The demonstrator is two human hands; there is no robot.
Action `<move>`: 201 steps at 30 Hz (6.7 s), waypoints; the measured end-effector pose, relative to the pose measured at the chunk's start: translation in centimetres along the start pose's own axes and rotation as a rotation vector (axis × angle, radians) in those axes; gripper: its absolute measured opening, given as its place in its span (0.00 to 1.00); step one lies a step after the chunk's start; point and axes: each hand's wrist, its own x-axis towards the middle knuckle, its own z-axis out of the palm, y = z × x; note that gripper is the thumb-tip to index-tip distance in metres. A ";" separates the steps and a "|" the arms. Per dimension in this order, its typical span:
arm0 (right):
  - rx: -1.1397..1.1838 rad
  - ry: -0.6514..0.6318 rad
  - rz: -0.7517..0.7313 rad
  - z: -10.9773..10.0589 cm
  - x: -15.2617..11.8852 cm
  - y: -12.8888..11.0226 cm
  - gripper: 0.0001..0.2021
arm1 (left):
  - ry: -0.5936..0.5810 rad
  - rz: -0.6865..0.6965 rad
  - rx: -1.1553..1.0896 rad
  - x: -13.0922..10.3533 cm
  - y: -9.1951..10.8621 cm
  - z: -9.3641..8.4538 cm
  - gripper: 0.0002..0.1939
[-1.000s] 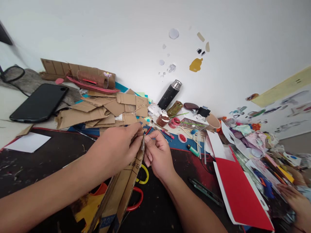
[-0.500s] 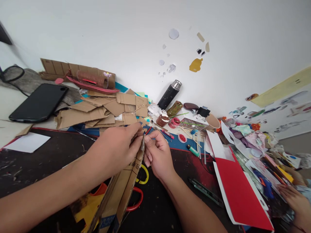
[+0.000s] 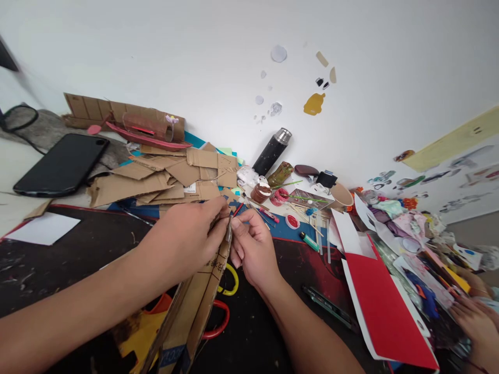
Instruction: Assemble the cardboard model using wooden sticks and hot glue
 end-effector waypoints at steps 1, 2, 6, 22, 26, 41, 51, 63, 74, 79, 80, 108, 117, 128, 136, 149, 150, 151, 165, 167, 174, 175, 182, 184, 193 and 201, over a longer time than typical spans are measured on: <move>0.000 0.002 0.001 0.0 0.0 0.0 0.22 | -0.002 0.002 -0.002 0.0 0.0 0.0 0.13; 0.000 0.003 0.001 0.0 0.0 0.0 0.22 | -0.006 0.005 -0.005 0.0 0.0 0.0 0.13; -0.010 0.004 0.006 0.1 -0.1 0.0 0.23 | -0.004 0.010 -0.005 0.0 -0.1 0.0 0.13; -0.032 0.019 0.008 0.1 0.0 0.0 0.23 | 0.001 0.016 0.017 0.0 0.0 -0.2 0.13; -0.017 0.006 0.001 0.1 -0.1 -0.1 0.23 | -0.001 0.018 0.013 0.0 0.0 -0.1 0.13; -0.044 0.019 0.008 0.1 -0.1 0.0 0.23 | 0.001 0.023 0.025 -0.1 0.0 -0.1 0.13; -0.034 0.017 0.010 0.1 0.1 0.1 0.23 | -0.002 0.020 0.009 0.1 -0.1 0.0 0.14; -0.072 0.028 0.015 0.0 0.0 0.2 0.23 | 0.014 0.037 0.004 -0.1 -0.3 0.1 0.13; -0.047 0.011 0.009 0.0 0.0 0.2 0.22 | -0.005 0.020 -0.006 0.0 -0.1 0.1 0.13; -0.046 0.011 0.009 0.0 0.0 0.2 0.23 | -0.006 0.018 0.001 0.0 -0.1 0.0 0.14; -0.043 0.010 0.010 0.0 0.0 0.2 0.23 | -0.007 0.017 0.000 0.1 -0.1 0.0 0.14; -0.010 -0.008 0.004 -0.1 0.0 0.4 0.22 | -0.024 -0.009 0.001 0.1 0.0 0.1 0.13; 0.000 -0.008 0.002 0.0 0.1 0.3 0.21 | 0.008 0.014 -0.010 0.0 -0.3 0.3 0.13; -0.024 0.000 0.009 0.0 0.0 0.3 0.22 | -0.006 0.005 0.002 0.0 -0.2 0.2 0.13; -0.044 0.023 0.021 0.0 -0.1 0.2 0.23 | -0.014 0.014 0.003 -0.1 -0.1 0.1 0.14; -0.028 0.014 0.021 0.0 0.1 0.3 0.23 | -0.005 0.011 0.007 0.0 -0.1 0.1 0.14; -0.030 0.015 0.022 0.0 0.1 0.3 0.23 | -0.007 0.010 0.007 0.0 -0.2 0.1 0.14; -0.034 0.018 0.023 0.0 0.1 0.3 0.22 | -0.009 0.011 0.007 0.0 -0.2 0.2 0.14; -0.044 0.023 0.020 0.0 0.0 0.3 0.22 | -0.001 0.033 0.032 0.1 -0.3 0.2 0.13; -0.041 0.022 0.021 0.0 0.0 0.3 0.23 | 0.000 0.033 0.033 0.1 -0.3 0.2 0.13; -0.046 0.025 0.020 0.1 0.0 0.3 0.23 | 0.016 0.042 0.028 0.0 -0.4 0.2 0.13; -0.052 0.027 0.021 0.1 0.0 0.3 0.23 | 0.020 0.045 0.029 0.0 -0.3 0.2 0.13; -0.077 0.038 0.030 0.0 0.0 0.4 0.22 | 0.005 0.035 0.020 0.0 -0.3 0.3 0.13; -0.077 0.039 0.030 0.0 0.0 0.4 0.22 | -0.001 0.028 0.020 0.0 -0.3 0.2 0.13; -0.036 0.019 0.018 0.0 0.0 0.3 0.22 | -0.002 0.031 0.012 0.1 -0.2 0.2 0.12; -0.027 0.015 0.015 0.0 0.0 0.5 0.22 | 0.010 0.035 -0.008 0.1 -0.3 0.3 0.11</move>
